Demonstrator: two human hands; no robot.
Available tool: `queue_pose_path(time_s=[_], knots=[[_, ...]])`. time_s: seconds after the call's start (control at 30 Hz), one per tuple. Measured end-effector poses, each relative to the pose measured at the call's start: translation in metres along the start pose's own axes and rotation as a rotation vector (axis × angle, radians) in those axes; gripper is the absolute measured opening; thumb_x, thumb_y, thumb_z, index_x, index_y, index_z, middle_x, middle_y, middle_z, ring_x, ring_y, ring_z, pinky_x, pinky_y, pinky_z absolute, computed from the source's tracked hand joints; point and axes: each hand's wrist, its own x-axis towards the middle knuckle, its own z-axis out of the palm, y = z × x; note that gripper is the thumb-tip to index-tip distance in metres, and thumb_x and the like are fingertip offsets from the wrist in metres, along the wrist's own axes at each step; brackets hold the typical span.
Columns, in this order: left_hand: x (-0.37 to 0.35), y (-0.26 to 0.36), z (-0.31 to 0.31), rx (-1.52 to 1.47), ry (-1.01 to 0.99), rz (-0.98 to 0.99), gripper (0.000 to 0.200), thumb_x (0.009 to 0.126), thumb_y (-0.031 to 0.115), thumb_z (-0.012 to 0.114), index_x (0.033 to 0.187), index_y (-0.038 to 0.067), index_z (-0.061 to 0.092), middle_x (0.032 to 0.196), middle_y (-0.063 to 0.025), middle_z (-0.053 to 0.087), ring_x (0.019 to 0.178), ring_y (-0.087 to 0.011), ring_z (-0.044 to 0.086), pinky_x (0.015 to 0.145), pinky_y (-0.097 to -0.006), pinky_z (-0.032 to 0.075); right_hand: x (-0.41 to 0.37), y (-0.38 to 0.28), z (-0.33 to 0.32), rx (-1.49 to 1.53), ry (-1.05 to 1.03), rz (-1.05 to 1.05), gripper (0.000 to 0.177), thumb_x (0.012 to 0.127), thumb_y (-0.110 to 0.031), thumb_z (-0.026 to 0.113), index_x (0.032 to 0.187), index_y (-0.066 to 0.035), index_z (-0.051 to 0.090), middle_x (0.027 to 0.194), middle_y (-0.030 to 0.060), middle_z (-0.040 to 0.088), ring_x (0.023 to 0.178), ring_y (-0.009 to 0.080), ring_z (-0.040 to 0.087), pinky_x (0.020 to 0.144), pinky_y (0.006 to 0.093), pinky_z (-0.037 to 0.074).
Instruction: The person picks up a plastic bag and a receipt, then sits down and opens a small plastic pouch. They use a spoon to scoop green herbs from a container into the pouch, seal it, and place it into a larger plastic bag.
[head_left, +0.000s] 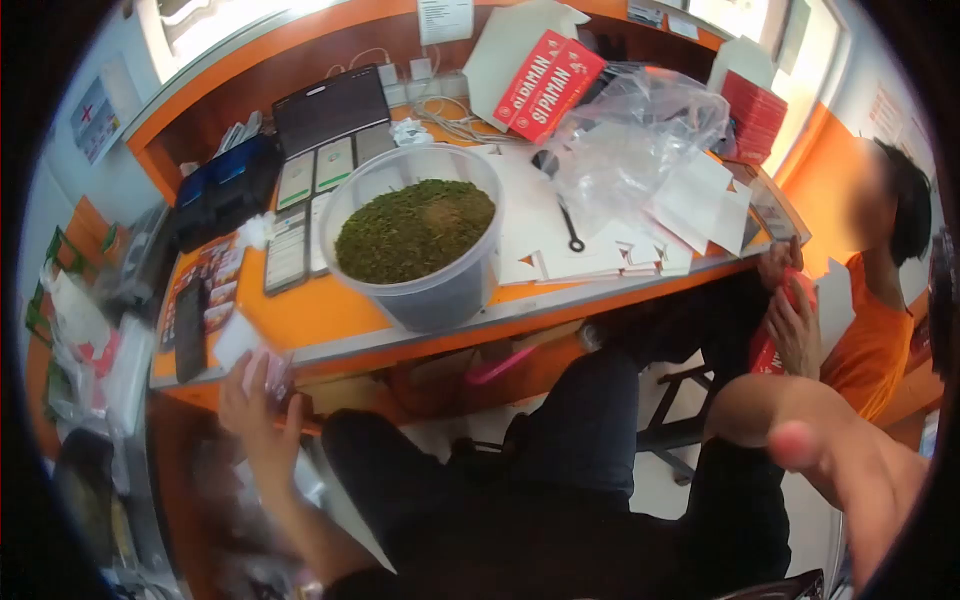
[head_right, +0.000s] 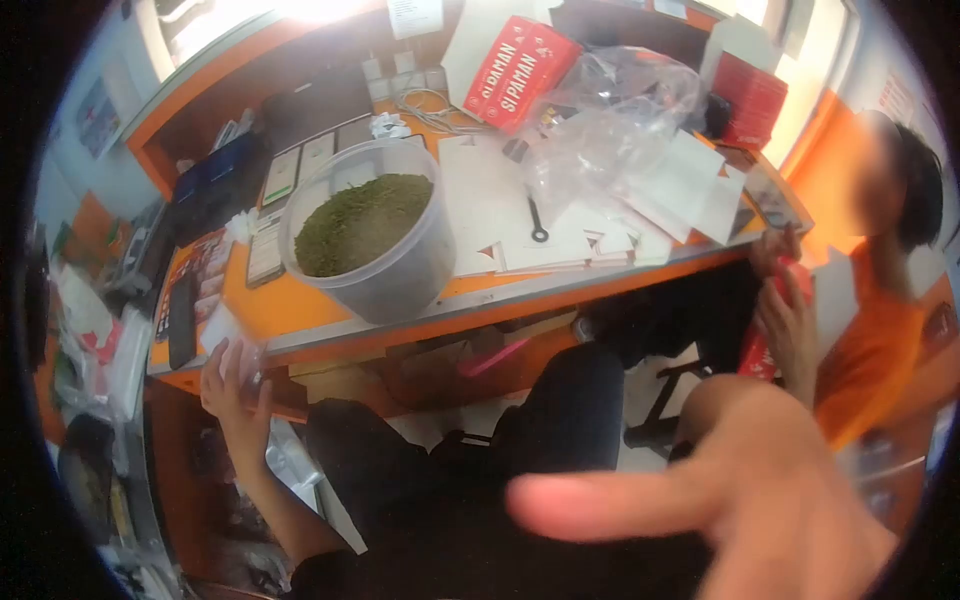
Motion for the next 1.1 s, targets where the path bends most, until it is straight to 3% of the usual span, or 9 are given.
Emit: queue_pose_path(time_s=[0.1,0.17,0.27,0.3,0.37,0.4,0.53,0.77,1.1], knots=[[-0.001,-0.001,-0.001,0.001,0.004,-0.008,0.055,0.073,0.014,0.063,0.126,0.015,0.050,0.134,-0.0078,0.041,0.127,-0.0303,0.033,0.104,-0.0450,0.019,-0.008,-0.006,-0.018,-0.429,-0.261,-0.319,0.081,0.090,-0.057,0.026,0.139,0.007,0.021,0.149,0.0167,0.020,0.138,0.0216,0.018,0.112,0.0358,0.009],[0.000,0.002,0.000,0.007,0.009,-0.006,0.054,0.073,0.013,0.062,0.125,0.015,0.051,0.133,-0.0081,0.042,0.126,-0.0302,0.034,0.104,-0.0443,0.019,0.009,0.010,-0.020,0.704,-0.273,-0.067,0.017,0.093,-0.016,0.046,0.104,-0.016,0.059,0.126,0.0057,0.055,0.127,0.0154,0.043,0.111,0.0455,0.018],[-0.001,0.009,0.000,-0.033,0.003,0.038,0.051,0.073,0.012,0.060,0.123,0.015,0.053,0.129,-0.0087,0.045,0.123,-0.0299,0.037,0.103,-0.0427,0.021,-0.035,0.029,-0.044,0.814,-0.336,0.003,0.023,0.094,-0.019,0.041,0.099,-0.004,0.057,0.121,0.0110,0.053,0.107,0.0280,0.058,0.093,0.0557,0.040],[-0.001,0.011,0.001,-0.058,0.007,0.054,0.050,0.073,0.011,0.060,0.122,0.015,0.054,0.128,-0.0091,0.046,0.122,-0.0298,0.038,0.102,-0.0422,0.022,-0.051,0.064,-0.054,0.871,-0.599,0.116,0.026,0.094,-0.020,0.042,0.095,-0.002,0.061,0.109,0.0130,0.058,0.099,0.0218,0.061,0.081,0.0380,0.049],[-0.002,0.015,0.001,-0.084,0.009,0.079,0.048,0.072,0.010,0.060,0.120,0.015,0.055,0.126,-0.0094,0.046,0.121,-0.0298,0.038,0.101,-0.0416,0.023,-0.042,0.097,-0.028,-0.088,-0.112,0.902,0.019,0.088,-0.015,0.052,0.095,0.000,0.062,0.086,0.0105,0.063,0.080,0.0165,0.062,0.068,0.0292,0.049],[-0.001,0.017,0.001,-0.117,0.018,0.079,0.047,0.071,0.008,0.060,0.117,0.014,0.056,0.125,-0.0089,0.048,0.120,-0.0299,0.040,0.101,-0.0420,0.024,-0.047,0.123,-0.017,-0.311,-0.115,1.103,0.017,0.084,-0.008,0.054,0.097,-0.003,0.062,0.090,0.0137,0.063,0.076,0.0253,0.063,0.069,0.0345,0.050],[-0.001,0.021,0.000,-0.174,0.037,0.073,0.043,0.069,0.005,0.060,0.111,0.012,0.059,0.122,-0.0085,0.051,0.117,-0.0302,0.042,0.101,-0.0423,0.025,-0.094,0.193,0.006,-0.690,-0.156,1.414,0.023,0.079,-0.007,0.056,0.101,-0.002,0.059,0.093,0.0223,0.061,0.087,0.0341,0.060,0.075,0.0389,0.048],[-0.012,0.008,0.012,-0.106,-0.007,0.108,0.038,0.070,0.006,0.062,0.108,0.012,0.060,0.121,-0.0087,0.050,0.115,-0.0292,0.043,0.099,-0.0425,0.026,-0.137,0.229,0.026,-0.986,-0.150,1.294,0.026,0.081,-0.009,0.050,0.105,-0.001,0.049,0.091,0.0227,0.057,0.091,0.0384,0.057,0.076,0.0442,0.048],[-0.009,0.000,-0.001,-0.110,0.040,0.030,0.038,0.072,0.004,0.061,0.108,0.014,0.060,0.119,-0.0096,0.050,0.118,-0.0298,0.041,0.101,-0.0450,0.022,-0.159,0.148,-0.003,-1.111,-0.105,1.468,0.023,0.076,-0.003,0.051,0.099,-0.001,0.052,0.087,0.0187,0.057,0.086,0.0345,0.057,0.074,0.0425,0.045]])
